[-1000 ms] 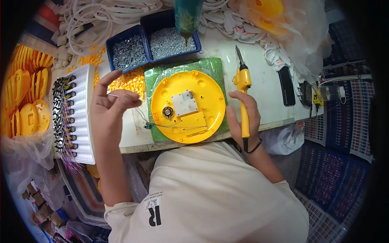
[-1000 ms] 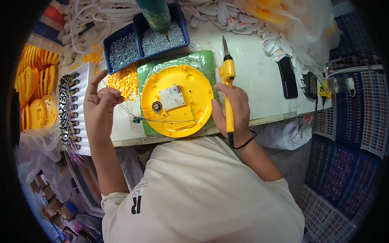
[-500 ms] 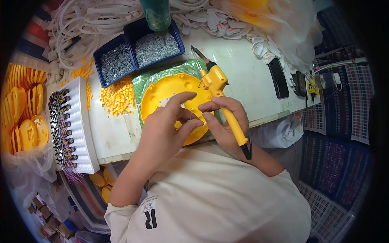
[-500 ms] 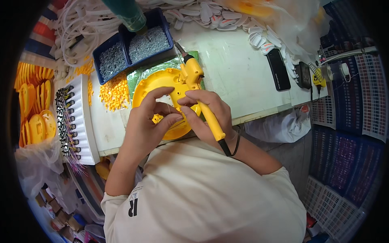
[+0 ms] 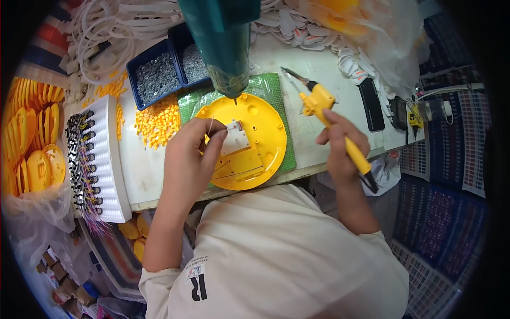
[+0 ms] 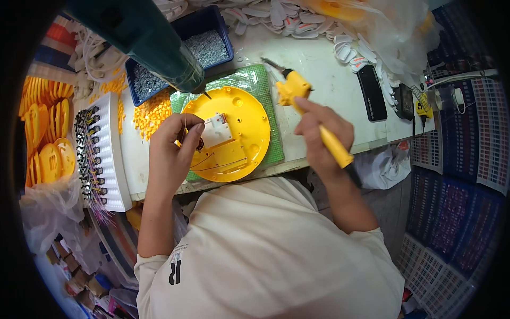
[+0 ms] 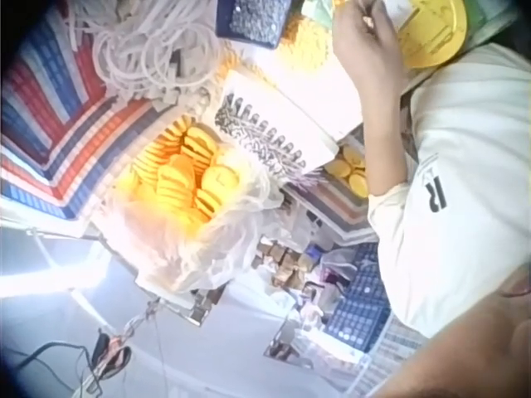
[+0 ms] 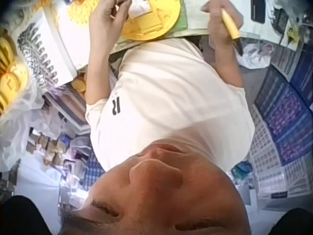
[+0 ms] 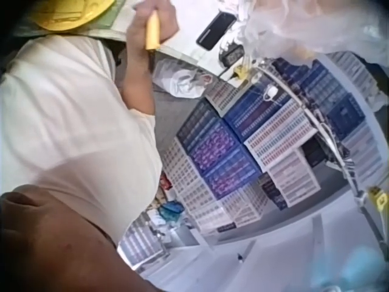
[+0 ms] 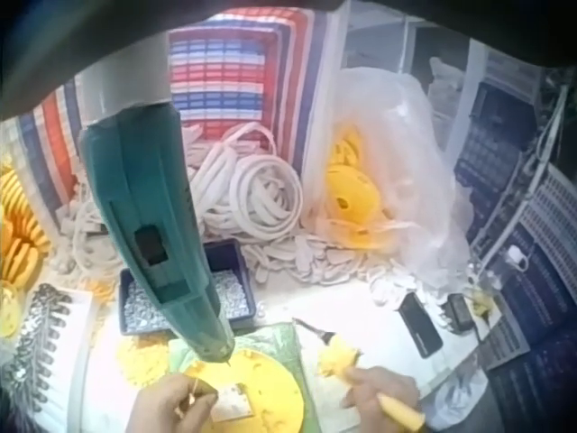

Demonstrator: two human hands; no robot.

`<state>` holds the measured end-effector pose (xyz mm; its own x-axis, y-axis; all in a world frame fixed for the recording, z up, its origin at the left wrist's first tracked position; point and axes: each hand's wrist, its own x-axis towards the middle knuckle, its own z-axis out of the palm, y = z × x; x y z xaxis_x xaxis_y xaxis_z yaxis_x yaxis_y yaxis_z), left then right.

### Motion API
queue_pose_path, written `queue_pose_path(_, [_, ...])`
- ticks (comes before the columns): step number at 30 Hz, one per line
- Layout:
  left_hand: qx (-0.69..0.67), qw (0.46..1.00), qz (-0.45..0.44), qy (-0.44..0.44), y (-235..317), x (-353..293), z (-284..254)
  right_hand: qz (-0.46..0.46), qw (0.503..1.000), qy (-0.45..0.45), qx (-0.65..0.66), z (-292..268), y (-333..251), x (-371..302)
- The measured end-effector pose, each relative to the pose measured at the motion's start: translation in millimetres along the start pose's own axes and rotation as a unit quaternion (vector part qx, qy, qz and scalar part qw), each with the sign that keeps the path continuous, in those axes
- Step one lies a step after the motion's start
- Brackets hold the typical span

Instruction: Assemble yellow plastic toy components using a glue gun and manual assembly techniques.

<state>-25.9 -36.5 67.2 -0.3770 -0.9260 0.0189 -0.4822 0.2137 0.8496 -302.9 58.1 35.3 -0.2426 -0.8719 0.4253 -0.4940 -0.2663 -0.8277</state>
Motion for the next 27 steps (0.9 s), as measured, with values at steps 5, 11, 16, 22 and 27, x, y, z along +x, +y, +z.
queue_pose_path(5, [0.119,0.986,0.115,0.017,-25,8,12,0.192,0.967,0.061,0.155,-14,-10,11])
queue_pose_path(11, [0.134,0.979,0.152,0.038,-31,13,25,0.236,0.941,-0.019,0.242,-18,13,1])
queue_pose_path(16, [0.146,0.981,0.128,0.015,-27,17,22,0.259,0.929,-0.073,0.254,-7,8,1])
queue_pose_path(22, [0.137,0.985,0.108,-0.006,-27,20,21,0.261,0.932,-0.085,0.238,-1,4,4])
queue_pose_path(27, [0.134,0.985,0.111,-0.001,-27,19,20,0.261,0.935,-0.090,0.222,1,0,6])
